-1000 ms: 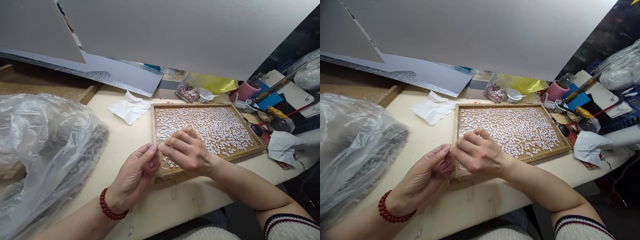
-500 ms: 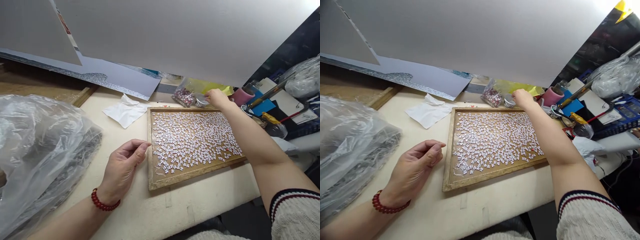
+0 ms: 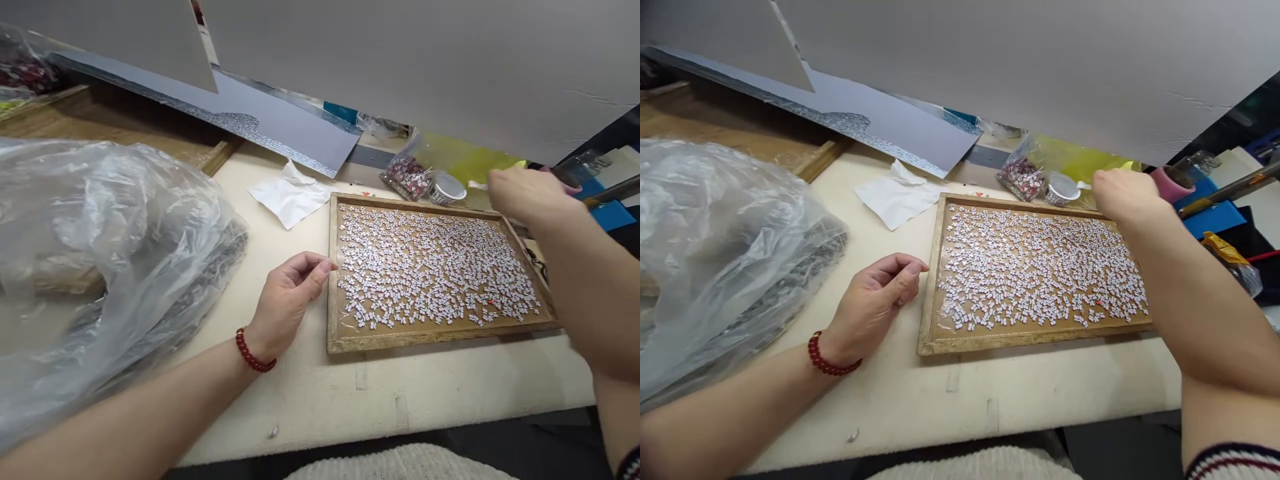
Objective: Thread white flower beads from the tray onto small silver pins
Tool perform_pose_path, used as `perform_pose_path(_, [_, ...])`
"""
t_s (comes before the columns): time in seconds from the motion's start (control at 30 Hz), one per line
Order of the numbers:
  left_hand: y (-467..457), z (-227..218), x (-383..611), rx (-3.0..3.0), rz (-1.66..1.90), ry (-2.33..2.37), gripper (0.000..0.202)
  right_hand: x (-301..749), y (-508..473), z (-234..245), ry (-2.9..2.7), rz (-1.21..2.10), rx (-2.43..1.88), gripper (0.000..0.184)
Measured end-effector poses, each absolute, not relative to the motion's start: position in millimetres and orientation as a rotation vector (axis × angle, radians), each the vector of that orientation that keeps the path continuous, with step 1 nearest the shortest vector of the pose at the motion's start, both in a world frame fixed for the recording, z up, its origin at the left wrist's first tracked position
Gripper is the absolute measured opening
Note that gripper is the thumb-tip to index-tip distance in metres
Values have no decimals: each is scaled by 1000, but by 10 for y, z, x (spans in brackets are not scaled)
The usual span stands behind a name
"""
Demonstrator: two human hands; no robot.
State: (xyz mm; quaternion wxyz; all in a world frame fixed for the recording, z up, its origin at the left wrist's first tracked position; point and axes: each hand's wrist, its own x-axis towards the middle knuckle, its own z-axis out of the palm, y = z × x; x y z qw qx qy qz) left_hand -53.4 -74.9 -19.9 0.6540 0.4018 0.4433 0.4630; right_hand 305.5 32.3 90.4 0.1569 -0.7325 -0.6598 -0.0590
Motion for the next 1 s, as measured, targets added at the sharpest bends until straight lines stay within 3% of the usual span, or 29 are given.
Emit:
perform_pose_path(0.13, [-754,-196,-511,910,1072,989,23,2787,-365,903,-1995,134,-2032,38])
perform_pose_path(0.2, [-758,-193,-497,929,1081,988,23,2498,-654,754,-1787,697,-1620,42])
perform_pose_path(0.3, [-760,-195,-485,972,1095,989,24,2028,-902,480,-1548,944,-1306,50])
perform_pose_path(0.53, [-746,-220,-498,1000,1082,957,24,1547,-871,42,-1425,842,-1175,33])
perform_pose_path(0.77, [-738,-208,-502,1059,1077,991,21,1514,-835,-127,-1556,949,-1129,20])
perform_pose_path(1.0, [-735,-208,-502,1094,1078,982,18,1523,-790,-171,-1797,715,-1118,21])
